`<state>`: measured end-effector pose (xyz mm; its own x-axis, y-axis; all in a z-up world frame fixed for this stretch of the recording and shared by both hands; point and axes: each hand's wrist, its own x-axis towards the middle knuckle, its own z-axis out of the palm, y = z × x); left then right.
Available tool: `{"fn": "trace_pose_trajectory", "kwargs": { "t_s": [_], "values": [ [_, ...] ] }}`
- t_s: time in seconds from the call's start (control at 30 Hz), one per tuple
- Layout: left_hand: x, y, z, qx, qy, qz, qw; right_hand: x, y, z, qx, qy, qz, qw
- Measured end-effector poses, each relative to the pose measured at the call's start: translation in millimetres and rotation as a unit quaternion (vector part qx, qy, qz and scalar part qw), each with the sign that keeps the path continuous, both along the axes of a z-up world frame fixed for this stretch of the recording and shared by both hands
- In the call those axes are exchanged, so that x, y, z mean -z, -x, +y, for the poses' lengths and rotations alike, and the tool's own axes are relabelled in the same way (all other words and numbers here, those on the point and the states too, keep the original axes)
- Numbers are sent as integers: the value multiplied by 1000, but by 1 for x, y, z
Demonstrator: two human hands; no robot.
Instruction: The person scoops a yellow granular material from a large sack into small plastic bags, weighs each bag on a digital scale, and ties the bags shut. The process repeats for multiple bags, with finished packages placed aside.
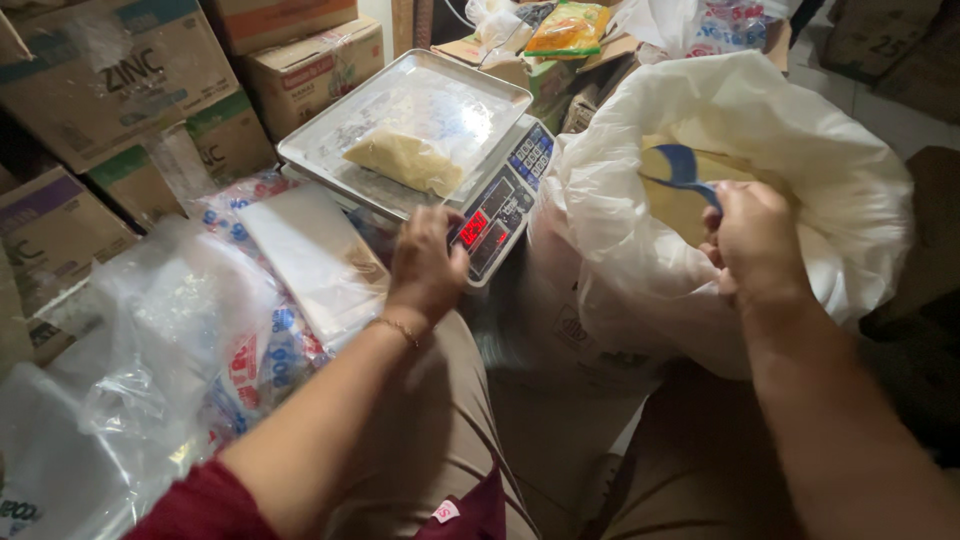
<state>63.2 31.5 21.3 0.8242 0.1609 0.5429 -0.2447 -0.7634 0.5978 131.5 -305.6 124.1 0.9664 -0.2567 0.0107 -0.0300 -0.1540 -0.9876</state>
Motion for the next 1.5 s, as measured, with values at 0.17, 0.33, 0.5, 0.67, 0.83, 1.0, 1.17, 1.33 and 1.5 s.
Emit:
{"fn": "trace_pose_trajectory", "kwargs": {
  "t_s": [0.17, 0.33, 0.5, 0.67, 0.83, 1.0, 1.17, 1.33, 1.5],
  "values": [
    [-29, -34, 19, -24, -95, -17, 995, 11, -12, -1, -57, 186, 0, 981],
    [-38, -50, 22, -41, -115, 59, 991, -5, 18, 4, -37, 380, -200, 903],
    [-37, -61, 27, -38, -126, 57, 990, -35, 57, 30, -14, 397, -340, 852],
    [-37, -68, 32, -29, -136, 34, 990, -53, 84, 71, -89, 308, -362, 875],
    [-40, -75, 35, -35, -70, 35, 996, -47, 107, 101, -171, 314, -420, 834],
    [-51, -83, 53, -41, 10, -81, 996, -39, 119, 116, -201, 290, -342, 871],
    [-81, -98, 71, -39, 26, -206, 978, -36, 122, 117, -205, 273, -328, 881],
    [-119, -99, 81, -20, 48, -266, 963, -33, 123, 117, -199, 271, -327, 883],
    [-151, -71, 72, 47, 42, -292, 954, -30, 126, 114, -197, 260, -287, 901]
  ]
}}
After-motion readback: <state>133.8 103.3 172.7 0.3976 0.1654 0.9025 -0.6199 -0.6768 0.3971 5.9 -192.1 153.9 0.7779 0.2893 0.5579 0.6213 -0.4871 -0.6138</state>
